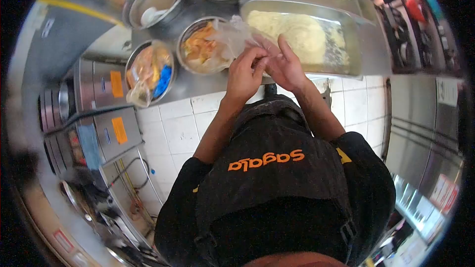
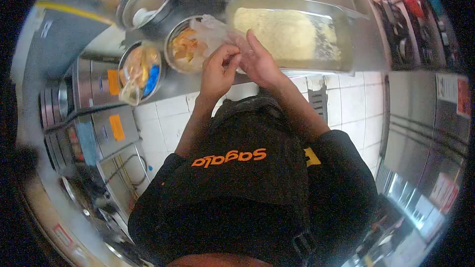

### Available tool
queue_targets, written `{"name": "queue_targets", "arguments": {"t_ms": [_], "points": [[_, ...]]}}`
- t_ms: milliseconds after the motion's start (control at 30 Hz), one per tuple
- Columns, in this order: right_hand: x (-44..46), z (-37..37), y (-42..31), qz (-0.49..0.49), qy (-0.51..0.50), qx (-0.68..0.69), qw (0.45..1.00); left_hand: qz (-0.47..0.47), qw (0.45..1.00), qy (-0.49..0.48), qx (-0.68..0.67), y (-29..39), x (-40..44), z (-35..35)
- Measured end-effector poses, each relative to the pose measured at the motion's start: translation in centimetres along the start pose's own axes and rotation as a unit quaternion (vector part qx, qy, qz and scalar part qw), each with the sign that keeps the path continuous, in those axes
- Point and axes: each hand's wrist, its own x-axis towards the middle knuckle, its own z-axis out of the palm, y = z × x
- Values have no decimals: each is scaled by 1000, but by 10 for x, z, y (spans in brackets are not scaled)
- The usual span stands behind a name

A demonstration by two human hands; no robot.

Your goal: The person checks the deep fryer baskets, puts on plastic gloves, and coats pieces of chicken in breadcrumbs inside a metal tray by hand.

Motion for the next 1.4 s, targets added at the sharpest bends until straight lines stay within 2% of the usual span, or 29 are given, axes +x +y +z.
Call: {"name": "queue_targets", "arguments": {"t_ms": [33, 100, 167, 233, 267, 300, 333, 367, 467, 567, 667, 700, 767, 867, 900, 967, 1067, 1300, 1367, 1400], "points": [[-6, -29, 0, -20, -44, -2, 999, -9, 1000, -25, -6, -4, 8, 12], [-18, -73, -6, -66, -33, 34, 997, -13, 998, -50, -33, -10, 22, 37], [-25, -96, -9, -92, 31, 14, 995, -5, 996, -53, -74, -13, 30, 66], [-28, -109, -13, -105, 148, -66, 981, 14, 995, -88, -37, -12, 32, 93], [-26, -124, -11, -114, 153, -9, 981, 22, 994, -105, -17, -12, 33, 105], [-22, -142, -7, -122, 160, 50, 978, -23, 988, -150, 11, -15, 33, 115], [-19, -160, -4, -130, 165, 107, 972, -29, 985, -169, 29, -18, 34, 121], [-18, -158, -21, -47, 207, 197, 957, -33, 980, -188, 47, -20, 36, 127], [-7, -201, -27, -73, 85, 140, 984, -41, 977, -201, 54, -22, 47, 142], [1, -210, -35, -30, 97, 69, 992, -27, 972, -225, 58, -23, 54, 152], [10, -201, -39, -21, 187, -95, 978, -35, 958, -281, 38, -11, 57, 164], [14, -207, -38, -54, 234, -215, 947, -44, 952, -301, 25, -7, 58, 168], [32, -233, -37, -109, 306, -448, 833, -82, 957, -276, 38, -17, 60, 168], [56, -291, -39, -86, 427, -531, 727, -160, 963, -218, 23, -18, 65, 149], [65, -308, -37, -53, 418, -577, 699, -192, 962, -195, 11, -17, 63, 139], [79, -327, -30, 13, 400, -662, 634, -192, 968, -162, -6, -25, 55, 120], [105, -324, -9, -42, 326, -756, 566, -211, 973, -95, 8, -36, 45, 94], [145, -253, 56, -133, 95, -855, 492, -254, 946, 105, 169, -26, 23, 36], [130, -234, 61, -167, -21, -861, 480, -240, 942, 110, 206, -34, 19, 27], [122, -233, 61, -167, -36, -877, 449, -234, 939, 112, 226, -38, 16, 20]]}}
